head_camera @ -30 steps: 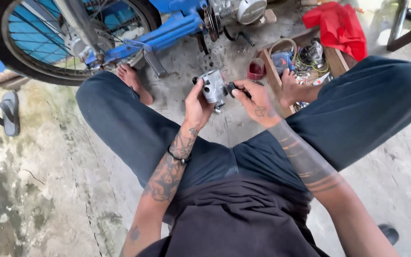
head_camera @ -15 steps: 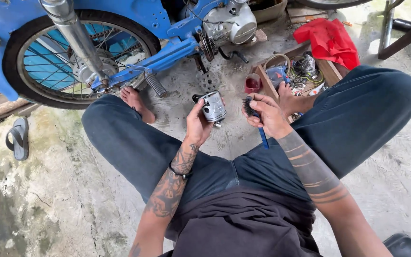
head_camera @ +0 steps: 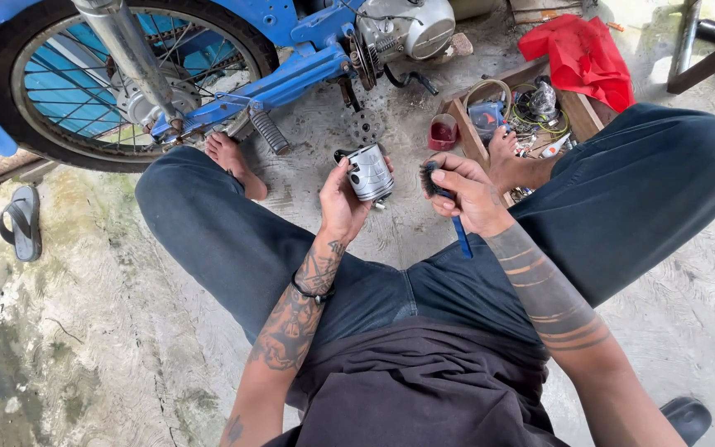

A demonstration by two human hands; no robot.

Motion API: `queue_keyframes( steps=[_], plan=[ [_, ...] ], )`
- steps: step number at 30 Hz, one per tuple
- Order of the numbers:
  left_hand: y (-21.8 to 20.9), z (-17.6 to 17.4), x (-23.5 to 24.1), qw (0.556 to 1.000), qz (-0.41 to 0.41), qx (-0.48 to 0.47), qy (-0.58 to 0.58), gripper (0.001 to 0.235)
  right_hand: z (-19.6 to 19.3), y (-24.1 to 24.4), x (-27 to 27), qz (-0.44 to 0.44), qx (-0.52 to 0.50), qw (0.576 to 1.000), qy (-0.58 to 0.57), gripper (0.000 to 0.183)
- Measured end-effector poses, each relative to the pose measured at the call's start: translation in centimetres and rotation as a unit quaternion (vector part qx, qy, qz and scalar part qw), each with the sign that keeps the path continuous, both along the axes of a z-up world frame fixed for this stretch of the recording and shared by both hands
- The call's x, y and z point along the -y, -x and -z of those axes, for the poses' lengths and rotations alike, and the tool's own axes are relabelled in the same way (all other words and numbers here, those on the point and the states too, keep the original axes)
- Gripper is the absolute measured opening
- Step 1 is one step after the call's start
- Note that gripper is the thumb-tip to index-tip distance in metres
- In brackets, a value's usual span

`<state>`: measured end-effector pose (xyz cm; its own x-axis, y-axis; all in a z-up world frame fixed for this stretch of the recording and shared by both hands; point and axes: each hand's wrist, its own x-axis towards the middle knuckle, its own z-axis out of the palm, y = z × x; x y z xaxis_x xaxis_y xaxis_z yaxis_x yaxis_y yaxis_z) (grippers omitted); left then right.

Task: A person is sitting on the floor, inspecting and cleaning a motorcycle piston with a small tool.

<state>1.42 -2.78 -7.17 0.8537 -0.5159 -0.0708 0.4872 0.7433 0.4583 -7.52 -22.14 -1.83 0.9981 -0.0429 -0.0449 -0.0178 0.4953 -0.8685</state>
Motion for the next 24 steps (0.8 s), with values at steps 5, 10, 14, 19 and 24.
queue_keyframes(
  steps=[5,10,14,19,24],
  plan=[
    [-0.3,0.3,-0.1,1.0,-0.005,-0.012,-0.001,0.059,-0.3,-0.5,-0.6,0.019,0.006,1.0,0.004,0.032],
    [-0.3,0.7,0.0,1.0,-0.005,-0.017,-0.005,0.06,1.0,-0.9,0.1,0.063,0.002,0.998,0.025,0.038],
    [-0.2,0.2,0.0,1.0,-0.004,-0.023,-0.008,0.059,0.6,-1.0,0.4,0.108,0.006,0.992,0.072,0.035],
    [-0.1,-0.1,0.4,0.999,-0.024,-0.033,0.012,0.057,0.1,-1.8,0.0,0.131,-0.008,0.986,0.1,0.038],
    [0.4,0.6,1.1,0.997,-0.029,-0.034,-0.064,0.053,-2.2,-1.1,-0.4,0.127,-0.012,0.974,0.188,0.035]
  ],
)
